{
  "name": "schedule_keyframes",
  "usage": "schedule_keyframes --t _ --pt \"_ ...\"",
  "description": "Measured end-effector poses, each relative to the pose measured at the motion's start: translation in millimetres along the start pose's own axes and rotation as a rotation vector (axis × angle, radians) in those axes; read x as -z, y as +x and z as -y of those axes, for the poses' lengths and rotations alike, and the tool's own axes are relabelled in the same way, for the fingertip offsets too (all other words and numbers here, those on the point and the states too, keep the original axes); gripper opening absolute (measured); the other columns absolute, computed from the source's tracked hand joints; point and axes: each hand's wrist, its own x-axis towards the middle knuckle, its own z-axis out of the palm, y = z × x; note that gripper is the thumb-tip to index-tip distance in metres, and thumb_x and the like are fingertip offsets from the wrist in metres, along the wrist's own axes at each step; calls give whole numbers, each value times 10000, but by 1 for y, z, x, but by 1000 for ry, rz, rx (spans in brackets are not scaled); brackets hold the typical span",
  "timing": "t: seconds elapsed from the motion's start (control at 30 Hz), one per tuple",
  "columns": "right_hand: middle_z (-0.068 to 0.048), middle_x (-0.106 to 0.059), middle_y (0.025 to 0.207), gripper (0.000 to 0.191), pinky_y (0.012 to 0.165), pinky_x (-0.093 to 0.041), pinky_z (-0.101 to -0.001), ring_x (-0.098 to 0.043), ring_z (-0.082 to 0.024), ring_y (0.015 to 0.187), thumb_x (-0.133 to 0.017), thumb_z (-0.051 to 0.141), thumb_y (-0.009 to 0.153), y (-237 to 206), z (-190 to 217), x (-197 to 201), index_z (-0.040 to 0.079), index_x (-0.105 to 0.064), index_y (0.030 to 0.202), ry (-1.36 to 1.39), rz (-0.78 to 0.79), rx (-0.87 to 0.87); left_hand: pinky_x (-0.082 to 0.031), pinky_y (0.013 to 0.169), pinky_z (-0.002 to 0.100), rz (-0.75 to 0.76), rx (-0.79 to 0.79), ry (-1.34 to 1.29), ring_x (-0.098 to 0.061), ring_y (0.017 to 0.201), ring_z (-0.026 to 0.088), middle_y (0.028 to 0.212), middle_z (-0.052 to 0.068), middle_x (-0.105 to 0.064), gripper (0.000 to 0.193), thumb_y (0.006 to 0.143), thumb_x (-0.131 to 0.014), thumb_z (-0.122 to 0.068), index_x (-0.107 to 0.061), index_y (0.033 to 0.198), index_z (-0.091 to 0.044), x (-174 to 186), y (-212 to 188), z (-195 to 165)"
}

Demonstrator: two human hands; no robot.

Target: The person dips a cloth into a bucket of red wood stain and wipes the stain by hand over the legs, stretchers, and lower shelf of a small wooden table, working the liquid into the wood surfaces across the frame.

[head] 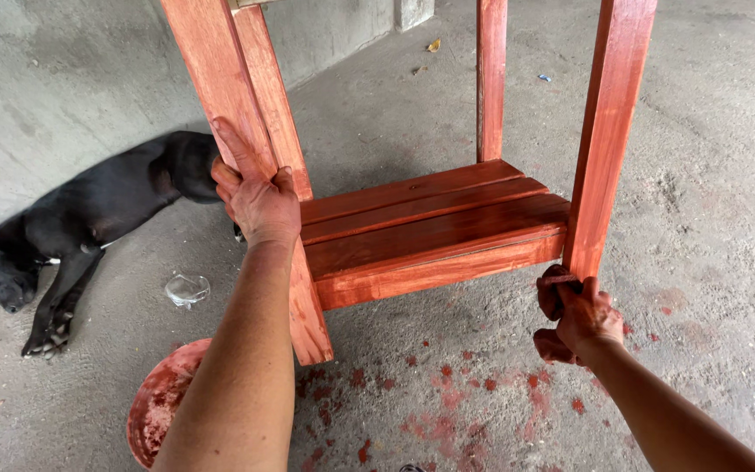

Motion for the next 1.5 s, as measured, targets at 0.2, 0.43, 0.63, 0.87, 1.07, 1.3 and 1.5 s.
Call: schedule_keyframes --t 0.2,0.43,0.63,0.87,1.07,1.3,1.5 --pt "-90 -451 1376 477 983 -589 -440 -603 -298 1205 -650 257 928 -13 -2 -13 415 -603 1375 58 152 -68 -386 1080 512 -11 -14 16 -429 1272 375 1494 135 -305 1223 881 -811 -139 144 1614 -356 2 -2 -1" --pt "-45 -669 1130 249 797 -558 -405 -615 -267 992 -672 206 895 -2 -25 33 294 -760 1111 431 -418 -96 -378 1095 503 0 4 34 -421 1309 343 1474 98 -314 1216 885 -812 -150 131 1621 -368 0 -1 0" --pt "-70 -676 1169 58 938 -487 -449 -510 -281 1137 -652 174 1151 85 -40 106 177 -689 1195 606 -1120 120 -374 1099 514 -26 -10 13 -417 1310 348 1466 101 -316 1210 875 -823 -153 96 1634 -360 -2 -2 5" --pt "-285 -250 1554 948 1115 -369 -613 -291 -508 1406 -870 325 764 94 3 96 112 -318 1505 577 -775 31 -372 1080 529 -4 14 18 -415 1303 363 1479 111 -313 1221 865 -826 -155 110 1623 -355 -3 4 4" --pt "-292 -114 1608 1004 1166 -315 -620 -213 -545 1465 -815 276 781 41 7 21 66 -205 1550 734 -518 -167 -359 1110 525 6 5 7 -413 1313 368 1485 112 -314 1202 895 -804 -142 119 1633 -357 0 -2 3" --pt "-278 -248 1547 775 1194 -343 -543 -391 -505 1401 -692 209 901 37 22 -43 108 -285 1553 1021 -382 -589 -341 1150 505 -33 -35 -15 -408 1329 358 1465 112 -333 1183 887 -782 -128 99 1647 -342 1 -4 4" --pt "-286 -302 1495 701 1160 -329 -507 -400 -486 1353 -686 116 839 59 24 -14 40 -334 1440 1157 -600 -671 -341 1138 505 -33 -41 -5 -401 1330 371 1460 137 -328 1191 871 -792 -132 92 1645 -330 -1 -4 10"
